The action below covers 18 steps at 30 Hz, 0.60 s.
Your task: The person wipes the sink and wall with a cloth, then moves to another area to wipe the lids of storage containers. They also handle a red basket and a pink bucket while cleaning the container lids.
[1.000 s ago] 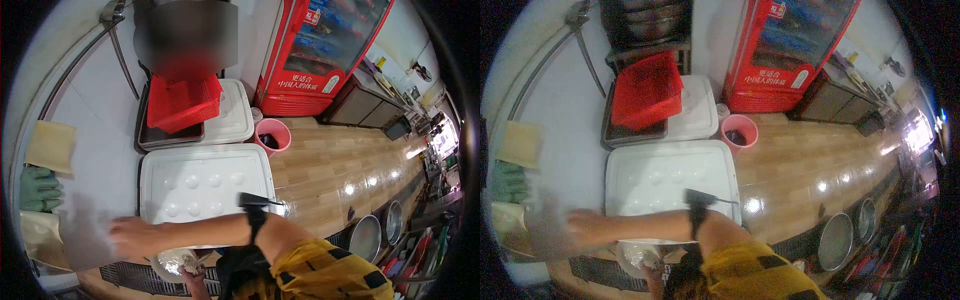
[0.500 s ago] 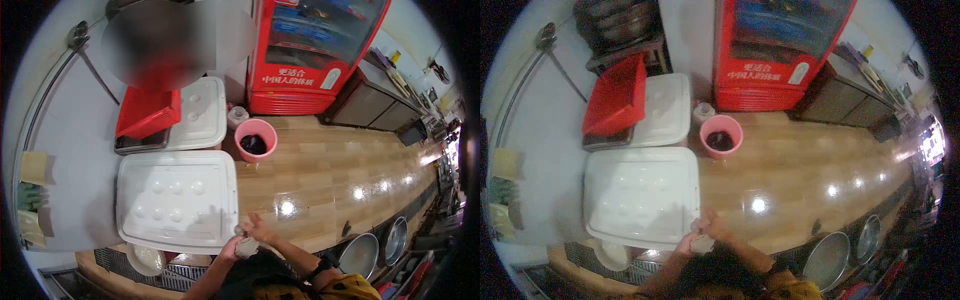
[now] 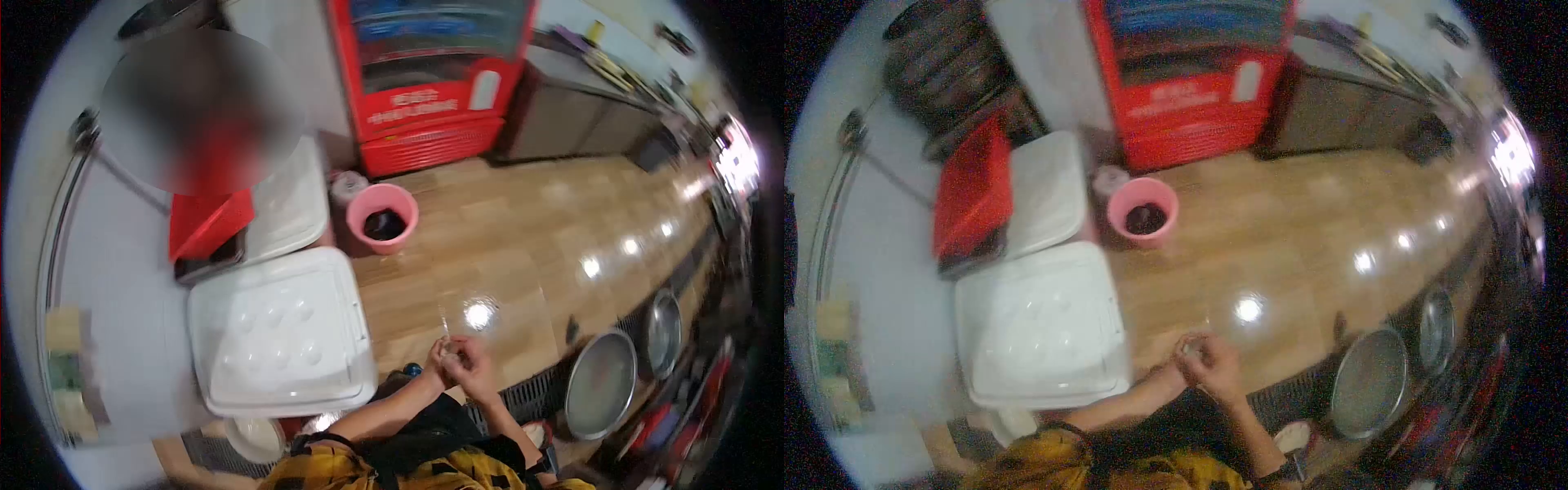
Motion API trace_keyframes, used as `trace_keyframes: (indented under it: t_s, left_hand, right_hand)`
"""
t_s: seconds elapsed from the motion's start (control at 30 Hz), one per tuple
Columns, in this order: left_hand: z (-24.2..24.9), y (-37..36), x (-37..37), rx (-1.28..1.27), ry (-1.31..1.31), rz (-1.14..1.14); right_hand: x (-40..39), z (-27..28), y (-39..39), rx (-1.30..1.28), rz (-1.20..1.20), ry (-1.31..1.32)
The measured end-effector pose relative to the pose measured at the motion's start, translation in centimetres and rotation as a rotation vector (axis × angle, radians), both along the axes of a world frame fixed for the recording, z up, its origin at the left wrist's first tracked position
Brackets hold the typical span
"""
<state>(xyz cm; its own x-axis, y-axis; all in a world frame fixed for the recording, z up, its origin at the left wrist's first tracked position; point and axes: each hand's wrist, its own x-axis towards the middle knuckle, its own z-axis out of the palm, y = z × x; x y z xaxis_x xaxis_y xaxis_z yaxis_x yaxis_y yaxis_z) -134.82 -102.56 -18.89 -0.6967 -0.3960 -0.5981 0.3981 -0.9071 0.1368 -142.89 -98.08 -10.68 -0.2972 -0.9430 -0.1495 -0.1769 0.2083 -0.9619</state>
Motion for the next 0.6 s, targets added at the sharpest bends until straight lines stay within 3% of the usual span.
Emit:
trace_keyframes:
  t_s: [0.03, 0.07, 0.13, 0.23, 0.33, 0.43, 0.6]
  left_hand:
    - [0.1, 0.4, -0.5, -0.002, 0.001, -0.038]
    - [0.2, 0.8, -0.9, 0.0, 0.013, -0.087]
    - [0.5, 1.6, -0.9, 0.002, 0.042, -0.207]
    - [1.0, 2.0, -0.5, 0.024, 0.059, -0.412]
    - [2.0, 2.8, -1.1, 0.069, 0.005, -0.571]
    - [2.2, 4.3, -3.0, -0.052, -0.034, -0.757]
    - [1.8, 9.4, -7.5, -0.174, -0.05, -1.025]
  right_hand:
    - [0.1, 0.6, 0.5, -0.179, 0.059, 0.407]
    - [0.4, 0.3, 1.1, -0.195, 0.034, 0.627]
    - [0.9, 0.3, 2.6, -0.052, -0.125, 0.778]
    - [0.2, -2.8, 5.1, -0.006, -0.345, 0.819]
    - [0.1, -2.8, 7.6, -0.019, -0.258, 0.85]
    - [0.9, -3.7, 8.7, -0.181, -0.5, 0.809]
    - [-1.7, -5.7, 13.6, 0.022, -0.693, 0.831]
